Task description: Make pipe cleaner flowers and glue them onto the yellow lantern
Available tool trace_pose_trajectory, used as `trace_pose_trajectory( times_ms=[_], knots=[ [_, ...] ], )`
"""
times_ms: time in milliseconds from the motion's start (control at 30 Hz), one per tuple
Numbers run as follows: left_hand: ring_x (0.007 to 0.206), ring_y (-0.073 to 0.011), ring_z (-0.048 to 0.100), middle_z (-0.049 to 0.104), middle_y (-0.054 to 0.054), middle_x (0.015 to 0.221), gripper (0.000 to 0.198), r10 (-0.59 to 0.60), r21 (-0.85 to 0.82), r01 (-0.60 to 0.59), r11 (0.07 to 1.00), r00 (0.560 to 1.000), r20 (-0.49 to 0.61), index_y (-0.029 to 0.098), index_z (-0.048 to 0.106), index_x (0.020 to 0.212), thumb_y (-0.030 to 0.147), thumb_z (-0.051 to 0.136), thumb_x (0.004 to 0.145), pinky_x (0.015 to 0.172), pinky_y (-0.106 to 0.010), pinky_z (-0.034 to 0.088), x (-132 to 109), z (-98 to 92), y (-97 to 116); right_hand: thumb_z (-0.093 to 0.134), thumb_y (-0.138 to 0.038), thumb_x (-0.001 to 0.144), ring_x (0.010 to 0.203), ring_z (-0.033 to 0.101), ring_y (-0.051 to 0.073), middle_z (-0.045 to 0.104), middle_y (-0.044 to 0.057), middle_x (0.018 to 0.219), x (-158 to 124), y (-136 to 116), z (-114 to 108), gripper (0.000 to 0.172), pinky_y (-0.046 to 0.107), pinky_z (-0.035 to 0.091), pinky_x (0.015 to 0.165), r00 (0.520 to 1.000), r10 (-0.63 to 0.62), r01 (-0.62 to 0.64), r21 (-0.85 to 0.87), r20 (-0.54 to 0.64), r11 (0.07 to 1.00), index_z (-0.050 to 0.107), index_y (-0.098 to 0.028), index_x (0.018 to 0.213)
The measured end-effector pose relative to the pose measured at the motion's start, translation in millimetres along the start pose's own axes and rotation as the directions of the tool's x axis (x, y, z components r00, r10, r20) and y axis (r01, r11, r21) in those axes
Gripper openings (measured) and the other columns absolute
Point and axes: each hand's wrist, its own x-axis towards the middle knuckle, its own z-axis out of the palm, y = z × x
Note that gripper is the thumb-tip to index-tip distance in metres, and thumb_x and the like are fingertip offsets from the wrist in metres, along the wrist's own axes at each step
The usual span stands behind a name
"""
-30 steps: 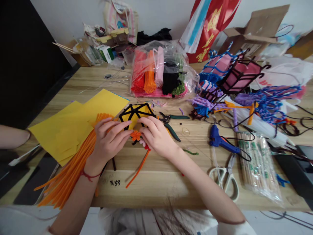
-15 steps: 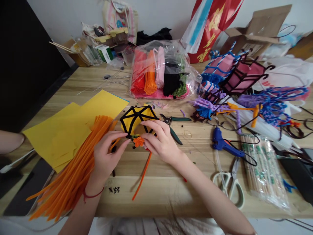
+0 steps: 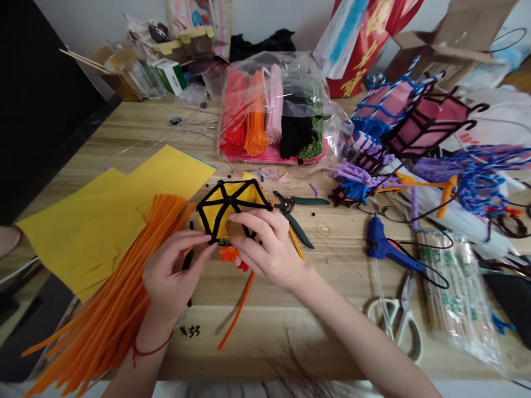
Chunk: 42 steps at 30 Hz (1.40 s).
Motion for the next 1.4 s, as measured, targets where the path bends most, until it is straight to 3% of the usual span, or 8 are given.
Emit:
trace_pose_trajectory(
  times_ms=[367,533,800,1133,1400],
  knots=[
    [0.099,-0.0162,0.068,0.068,-0.004,0.103,0.032,0.017,0.090,-0.013,0.996,0.999,-0.039,0.020,0.060,0.111,0.006,0.070,0.084,0.088,-0.031,0.059,-9,7.2,10,0.062,-0.021,0.096,0.106,0.053,0.024,0.067,0.010,0.111,8,-2,-5,0.007,0.039,0.047,0.093,0.998,-0.035,0.034,-0.013,-0.045,0.999,0.068,-0.020,0.093],
    [0.097,-0.0173,0.068,0.068,-0.005,0.105,0.034,-0.059,0.040,0.061,0.997,0.997,-0.057,0.021,0.060,0.116,0.006,0.066,0.086,0.087,-0.034,0.059,-13,10.7,10,0.059,-0.016,0.096,0.107,0.053,0.023,0.070,0.009,0.111,8,-4,-5,0.009,0.038,0.049,0.091,0.999,-0.031,0.031,0.003,-0.028,1.000,0.067,-0.020,0.097],
    [0.096,-0.0173,0.070,0.070,-0.006,0.102,0.028,0.033,0.140,-0.022,0.990,0.997,-0.076,0.019,0.064,0.107,0.006,0.069,0.083,0.086,-0.032,0.061,-9,10.8,8,0.063,-0.018,0.095,0.112,0.052,0.024,0.070,0.010,0.114,5,-4,-2,0.006,0.039,0.046,0.096,1.000,0.013,-0.013,0.035,0.003,0.999,0.068,-0.020,0.095],
    [0.091,-0.0143,0.070,0.071,-0.004,0.097,0.026,0.060,0.117,-0.051,0.992,0.995,-0.079,0.018,0.065,0.100,0.002,0.071,0.081,0.085,-0.027,0.059,-8,10.3,9,0.059,-0.019,0.097,0.112,0.050,0.025,0.067,0.011,0.114,8,-5,4,0.012,0.038,0.046,0.096,1.000,-0.008,0.007,0.053,0.010,0.999,0.070,-0.019,0.094],
    [0.092,-0.0142,0.070,0.071,-0.003,0.097,0.025,0.049,0.118,-0.049,0.992,0.999,-0.002,0.020,0.065,0.103,0.003,0.067,0.086,0.085,-0.028,0.058,-3,0.0,0,0.061,-0.017,0.095,0.110,0.054,0.024,0.067,0.010,0.114,5,-4,6,0.007,0.040,0.048,0.094,0.999,0.005,-0.002,0.083,-0.044,0.997,0.066,-0.021,0.095]
  ],
)
